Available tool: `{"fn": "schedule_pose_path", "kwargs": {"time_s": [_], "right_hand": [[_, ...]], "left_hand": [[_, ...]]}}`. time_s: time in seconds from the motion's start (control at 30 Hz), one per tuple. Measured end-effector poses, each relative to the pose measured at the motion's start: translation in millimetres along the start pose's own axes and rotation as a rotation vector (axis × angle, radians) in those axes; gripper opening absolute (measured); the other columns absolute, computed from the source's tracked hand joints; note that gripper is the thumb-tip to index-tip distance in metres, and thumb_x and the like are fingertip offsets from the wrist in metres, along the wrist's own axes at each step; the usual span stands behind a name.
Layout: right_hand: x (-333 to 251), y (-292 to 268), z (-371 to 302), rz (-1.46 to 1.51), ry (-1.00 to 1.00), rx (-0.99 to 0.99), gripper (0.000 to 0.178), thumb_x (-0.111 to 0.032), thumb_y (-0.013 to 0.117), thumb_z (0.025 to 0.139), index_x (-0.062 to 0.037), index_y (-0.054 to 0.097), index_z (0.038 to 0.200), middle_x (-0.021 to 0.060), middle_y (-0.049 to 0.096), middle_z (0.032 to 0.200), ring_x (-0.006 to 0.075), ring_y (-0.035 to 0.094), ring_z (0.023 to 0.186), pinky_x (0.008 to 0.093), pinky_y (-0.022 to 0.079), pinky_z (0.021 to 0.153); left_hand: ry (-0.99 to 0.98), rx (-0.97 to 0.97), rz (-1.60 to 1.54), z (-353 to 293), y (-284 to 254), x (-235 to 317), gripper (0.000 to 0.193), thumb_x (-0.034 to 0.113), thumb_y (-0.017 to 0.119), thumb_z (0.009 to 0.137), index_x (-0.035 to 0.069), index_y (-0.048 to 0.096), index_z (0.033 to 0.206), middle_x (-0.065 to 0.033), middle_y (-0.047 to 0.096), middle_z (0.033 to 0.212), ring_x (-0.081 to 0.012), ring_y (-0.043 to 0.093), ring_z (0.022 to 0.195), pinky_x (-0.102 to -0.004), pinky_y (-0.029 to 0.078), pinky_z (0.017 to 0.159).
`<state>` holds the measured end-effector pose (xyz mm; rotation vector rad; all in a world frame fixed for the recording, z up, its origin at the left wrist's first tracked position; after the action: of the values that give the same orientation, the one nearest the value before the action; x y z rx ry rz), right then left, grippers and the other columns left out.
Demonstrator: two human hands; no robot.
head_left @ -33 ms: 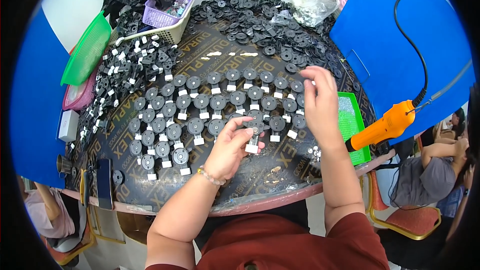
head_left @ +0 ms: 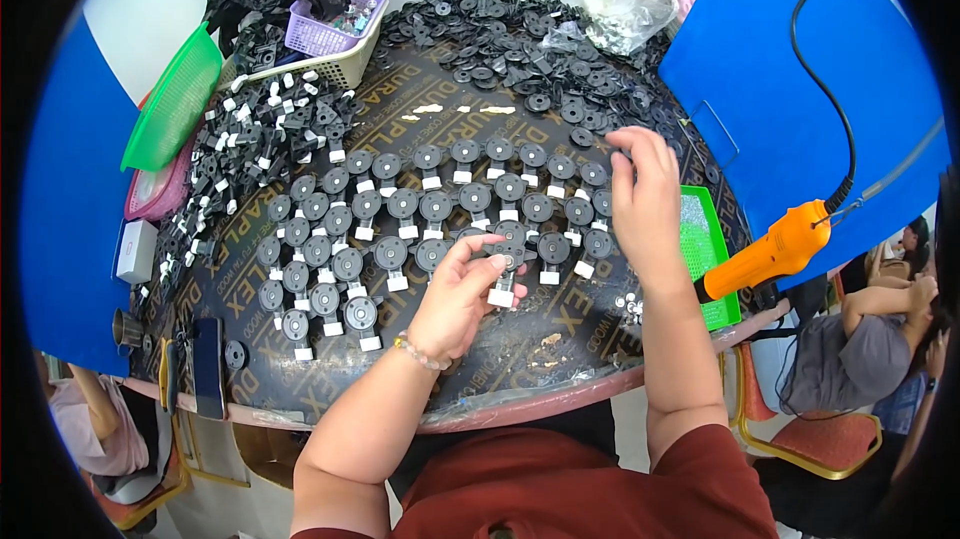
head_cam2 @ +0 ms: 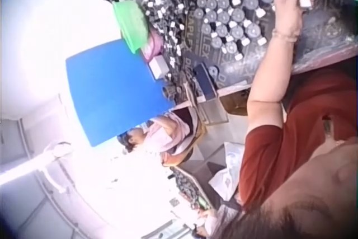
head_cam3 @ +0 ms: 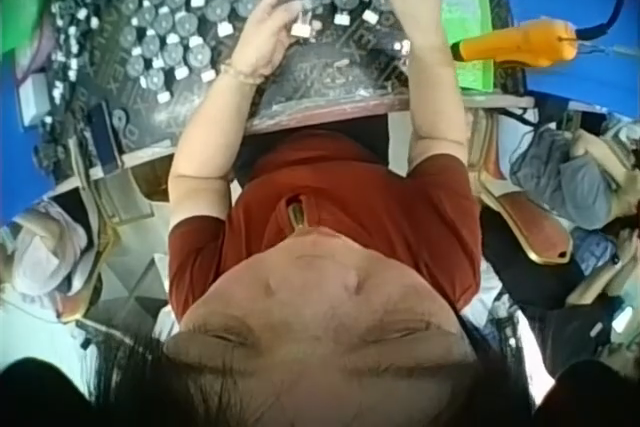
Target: Manually assembling black circular components into white plastic rectangular housings on a factory workbench.
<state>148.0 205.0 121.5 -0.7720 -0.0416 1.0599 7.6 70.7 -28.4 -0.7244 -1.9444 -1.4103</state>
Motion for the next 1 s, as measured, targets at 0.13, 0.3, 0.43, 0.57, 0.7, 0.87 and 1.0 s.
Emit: {"fn": "schedule_pose_path", "kwargs": {"time_s": [0.13, 0.3, 0.43, 0.57, 0.7, 0.87, 1.0], "right_hand": [[42.0, 33.4, 34.0, -0.248, 0.043, -0.065, 0.014, -0.005, 0.059, 0.087, -0.0045, 0.067, 0.1, 0.0149, 0.066, 0.1, 0.0347, 0.06, 0.096, 0.0437, 0.048, 0.087], [143.8, 142.6, 46.9, -0.443, 0.393, -0.569, 0.023, -0.008, 0.057, 0.086, -0.0032, 0.07, 0.104, 0.0231, 0.068, 0.109, 0.0378, 0.066, 0.104, 0.044, 0.054, 0.089], [161.8, 170.2, 37.4, -0.519, 0.495, -0.674, 0.024, -0.009, 0.056, 0.088, -0.0038, 0.072, 0.105, 0.0223, 0.069, 0.112, 0.036, 0.067, 0.107, 0.0431, 0.055, 0.09], [156.4, 163.0, 48.8, -0.545, 0.431, -0.577, 0.021, -0.009, 0.057, 0.088, -0.0037, 0.074, 0.098, 0.0205, 0.071, 0.103, 0.0349, 0.069, 0.099, 0.0434, 0.056, 0.085], [109.6, 152.8, 47.8, 0.252, 0.564, -0.347, 0.015, -0.008, 0.065, 0.086, 0.0007, 0.071, 0.096, 0.0159, 0.073, 0.084, 0.0225, 0.072, 0.077, 0.0339, 0.057, 0.07], [10.3, 115.3, 13.8, 0.994, 0.664, -0.434, 0.018, -0.005, 0.071, 0.085, 0.0055, 0.068, 0.1, 0.008, 0.071, 0.092, 0.0129, 0.067, 0.083, 0.0271, 0.054, 0.079], [-8.3, 79.0, -11.3, 0.951, 0.458, -0.337, 0.025, -0.004, 0.08, 0.076, 0.0048, 0.069, 0.097, 0.0118, 0.061, 0.122, 0.0155, 0.065, 0.094, 0.0294, 0.054, 0.084]], "left_hand": [[0.063, 0.009, 0.058, 2.3, -4.5, 2.9, 0.028, 0.008, 0.057, 0.096, 0.006, 0.051, 0.123, -0.0159, 0.067, 0.105, -0.0213, 0.068, 0.082, -0.0322, 0.056, 0.07], [0.121, 0.026, 0.063, 4.0, -6.7, 7.7, 0.027, 0.004, 0.059, 0.095, 0.005, 0.052, 0.121, -0.0148, 0.068, 0.102, -0.0196, 0.068, 0.08, -0.0307, 0.056, 0.069], [0.138, 0.017, 0.037, 5.2, -9.2, 7.9, 0.029, 0.005, 0.06, 0.095, 0.005, 0.05, 0.123, -0.0138, 0.068, 0.104, -0.0204, 0.068, 0.084, -0.0321, 0.056, 0.074], [0.124, 0.03, 0.037, 2.5, -5.8, 8.7, 0.034, 0.007, 0.058, 0.097, 0.005, 0.048, 0.129, -0.0145, 0.067, 0.108, -0.0212, 0.068, 0.088, -0.0335, 0.057, 0.076], [0.078, 0.032, -0.018, 3.4, -5.6, 10.1, 0.029, 0.012, 0.047, 0.102, 0.005, 0.048, 0.131, -0.0153, 0.065, 0.109, -0.0235, 0.068, 0.091, -0.0359, 0.057, 0.079], [0.096, -0.024, -0.097, 2.4, -6.0, 14.6, 0.026, 0.014, 0.045, 0.103, 0.007, 0.05, 0.128, -0.0123, 0.065, 0.108, -0.0242, 0.068, 0.091, -0.0374, 0.056, 0.08], [0.11, -0.024, -0.119, 2.1, -2.5, 15.2, 0.025, 0.014, 0.046, 0.103, 0.007, 0.051, 0.127, -0.0118, 0.065, 0.108, -0.0242, 0.068, 0.092, -0.0372, 0.056, 0.08]]}}
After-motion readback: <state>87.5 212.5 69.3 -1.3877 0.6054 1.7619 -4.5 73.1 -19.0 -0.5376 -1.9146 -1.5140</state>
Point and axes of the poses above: each hand's wrist, its own z-axis towards the middle knuckle, its own y-axis out of the palm, x = y × z, the point moved 8 cm from there along z, towards the middle knuckle
